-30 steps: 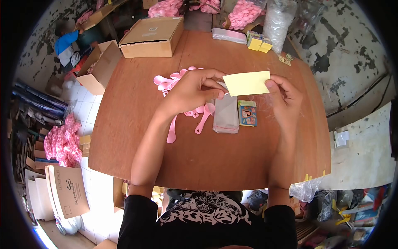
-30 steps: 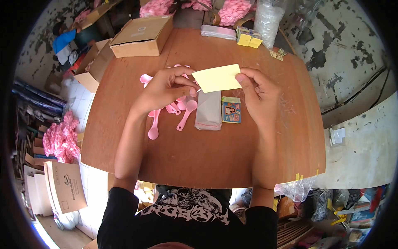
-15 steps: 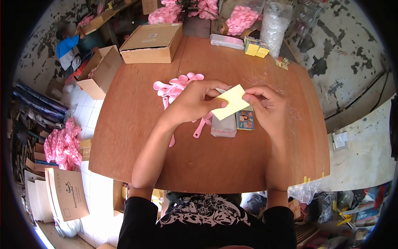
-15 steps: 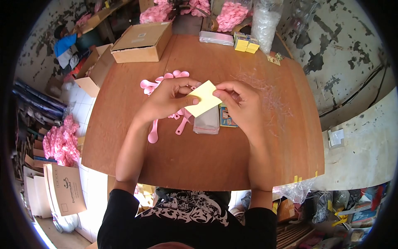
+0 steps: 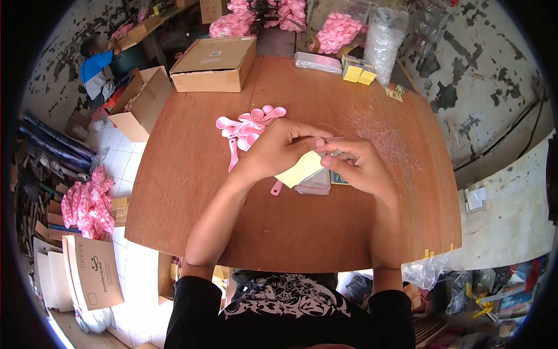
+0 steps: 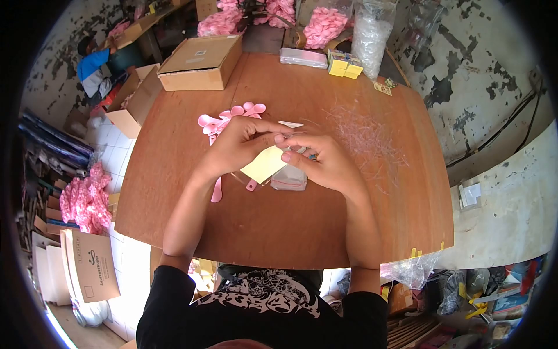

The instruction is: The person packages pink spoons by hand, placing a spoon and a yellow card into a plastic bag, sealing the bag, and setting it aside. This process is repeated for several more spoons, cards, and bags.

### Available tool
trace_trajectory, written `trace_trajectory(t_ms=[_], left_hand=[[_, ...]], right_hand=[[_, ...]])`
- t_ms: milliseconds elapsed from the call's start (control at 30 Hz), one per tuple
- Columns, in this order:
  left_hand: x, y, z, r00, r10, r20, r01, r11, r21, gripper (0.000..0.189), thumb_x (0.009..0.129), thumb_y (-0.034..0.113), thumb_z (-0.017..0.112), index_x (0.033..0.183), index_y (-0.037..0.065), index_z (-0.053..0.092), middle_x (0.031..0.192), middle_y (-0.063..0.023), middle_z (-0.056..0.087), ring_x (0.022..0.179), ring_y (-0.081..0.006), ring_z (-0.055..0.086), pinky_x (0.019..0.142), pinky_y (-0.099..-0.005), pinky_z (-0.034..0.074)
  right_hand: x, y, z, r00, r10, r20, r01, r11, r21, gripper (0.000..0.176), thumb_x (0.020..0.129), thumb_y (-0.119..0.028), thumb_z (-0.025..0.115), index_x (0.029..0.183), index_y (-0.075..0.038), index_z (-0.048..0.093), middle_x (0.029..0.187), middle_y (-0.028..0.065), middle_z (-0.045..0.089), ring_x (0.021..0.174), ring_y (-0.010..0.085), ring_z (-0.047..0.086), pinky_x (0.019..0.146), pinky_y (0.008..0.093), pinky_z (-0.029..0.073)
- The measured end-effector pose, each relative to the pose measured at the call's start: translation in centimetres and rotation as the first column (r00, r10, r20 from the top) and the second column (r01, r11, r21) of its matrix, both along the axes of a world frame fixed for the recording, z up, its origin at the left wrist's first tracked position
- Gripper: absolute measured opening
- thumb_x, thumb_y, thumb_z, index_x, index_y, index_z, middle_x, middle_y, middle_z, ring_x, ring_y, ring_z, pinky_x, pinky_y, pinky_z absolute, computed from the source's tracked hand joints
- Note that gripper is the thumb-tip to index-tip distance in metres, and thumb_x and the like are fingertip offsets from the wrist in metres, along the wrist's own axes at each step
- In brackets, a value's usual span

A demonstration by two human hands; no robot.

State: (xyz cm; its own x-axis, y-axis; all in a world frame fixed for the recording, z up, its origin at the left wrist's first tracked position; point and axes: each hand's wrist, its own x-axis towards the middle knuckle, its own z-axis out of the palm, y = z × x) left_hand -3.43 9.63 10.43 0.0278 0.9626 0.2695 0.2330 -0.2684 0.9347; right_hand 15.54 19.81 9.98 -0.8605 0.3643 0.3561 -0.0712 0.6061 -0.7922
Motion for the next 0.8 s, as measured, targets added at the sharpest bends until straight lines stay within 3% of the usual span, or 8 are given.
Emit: trace_trajectory(t_ms=[167,267,367,500,567,633,700,800], left_hand=[[0.5,0.7,-1.4,0.999,-0.025,-0.030,0.030,0.981,0.193,0.022,0.093,0.005,0.061,0.112,-0.005,0.068,0.101,-0.0127,0.073,0.088,-0.0129,0.067,0.078,-0.0290,0.053],[0.6,0.4,-1.2,0.997,-0.010,-0.079,0.031,0.960,0.279,0.025,0.089,0.006,0.065,0.111,-0.006,0.067,0.099,-0.0139,0.073,0.088,-0.0183,0.068,0.079,-0.0319,0.053],[0.6,-0.9,0.1,0.993,0.083,-0.086,-0.061,0.968,0.242,0.027,0.084,0.006,0.069,0.109,-0.005,0.068,0.098,-0.0162,0.072,0.088,-0.0215,0.069,0.079,-0.0327,0.053],[-2.9,-1.5,0.5,0.886,0.238,-0.397,-0.149,0.959,0.243,0.033,0.078,0.004,0.072,0.109,-0.004,0.065,0.084,-0.0148,0.072,0.085,-0.0198,0.069,0.073,-0.0334,0.053],[-3.3,-3.2,2.4,0.961,0.260,-0.093,-0.265,0.963,-0.052,0.027,0.078,0.002,0.070,0.104,-0.004,0.067,0.078,-0.0139,0.070,0.077,-0.0210,0.069,0.067,-0.0320,0.053],[-4.7,-3.1,1.9,0.915,0.343,-0.212,-0.300,0.931,0.209,0.027,0.080,0.000,0.069,0.106,-0.004,0.066,0.083,-0.0134,0.071,0.075,-0.0190,0.068,0.065,-0.0318,0.052],[-5.3,-3.5,1.9,0.910,0.363,-0.199,-0.331,0.927,0.174,0.027,0.080,0.000,0.069,0.107,-0.004,0.066,0.086,-0.0133,0.071,0.076,-0.0179,0.068,0.066,-0.0316,0.052],[-5.6,-4.2,2.7,0.902,0.375,-0.213,-0.363,0.927,0.095,0.027,0.081,0.000,0.069,0.107,-0.004,0.066,0.090,-0.0133,0.071,0.077,-0.0162,0.067,0.067,-0.0310,0.052]], right_hand=[[0.1,-0.6,0.3,0.965,0.069,0.253,-0.048,0.995,-0.088,0.025,0.091,-0.016,0.067,0.111,-0.001,0.068,0.099,0.0088,0.069,0.085,0.0165,0.063,0.071,0.0315,0.051],[0.1,0.0,-1.2,0.942,0.021,0.335,-0.053,0.995,0.086,0.024,0.093,-0.015,0.064,0.112,-0.001,0.067,0.101,0.0088,0.069,0.080,0.0171,0.064,0.071,0.0323,0.052],[-0.6,-0.2,-1.7,0.988,0.005,0.155,-0.030,0.986,0.165,0.022,0.094,-0.010,0.062,0.113,0.000,0.064,0.099,0.0082,0.069,0.077,0.0177,0.065,0.070,0.0310,0.052],[-2.7,-2.5,-1.6,0.940,-0.180,-0.289,0.105,0.961,-0.258,0.022,0.092,-0.003,0.062,0.114,0.002,0.061,0.097,0.0082,0.070,0.081,0.0163,0.067,0.070,0.0284,0.053],[-3.4,-2.8,-2.3,0.918,-0.338,-0.208,0.324,0.941,-0.099,0.019,0.092,-0.002,0.062,0.111,-0.001,0.063,0.100,0.0086,0.070,0.081,0.0156,0.068,0.070,0.0286,0.053],[-4.5,-2.9,-3.5,0.931,-0.316,-0.184,0.337,0.936,0.097,0.020,0.085,-0.001,0.066,0.105,-0.005,0.066,0.094,0.0080,0.069,0.080,0.0171,0.068,0.068,0.0315,0.053],[-5.7,-1.4,-6.8,0.995,-0.077,0.071,0.010,0.744,0.668,0.022,0.075,-0.003,0.071,0.097,-0.008,0.069,0.086,0.0081,0.065,0.079,0.0188,0.066,0.068,0.0350,0.053],[-7.2,-1.1,-9.4,0.962,-0.149,0.230,-0.104,0.579,0.809,0.026,0.064,-0.004,0.074,0.089,-0.009,0.071,0.089,0.0060,0.062,0.090,0.0199,0.063,0.071,0.0346,0.055]])
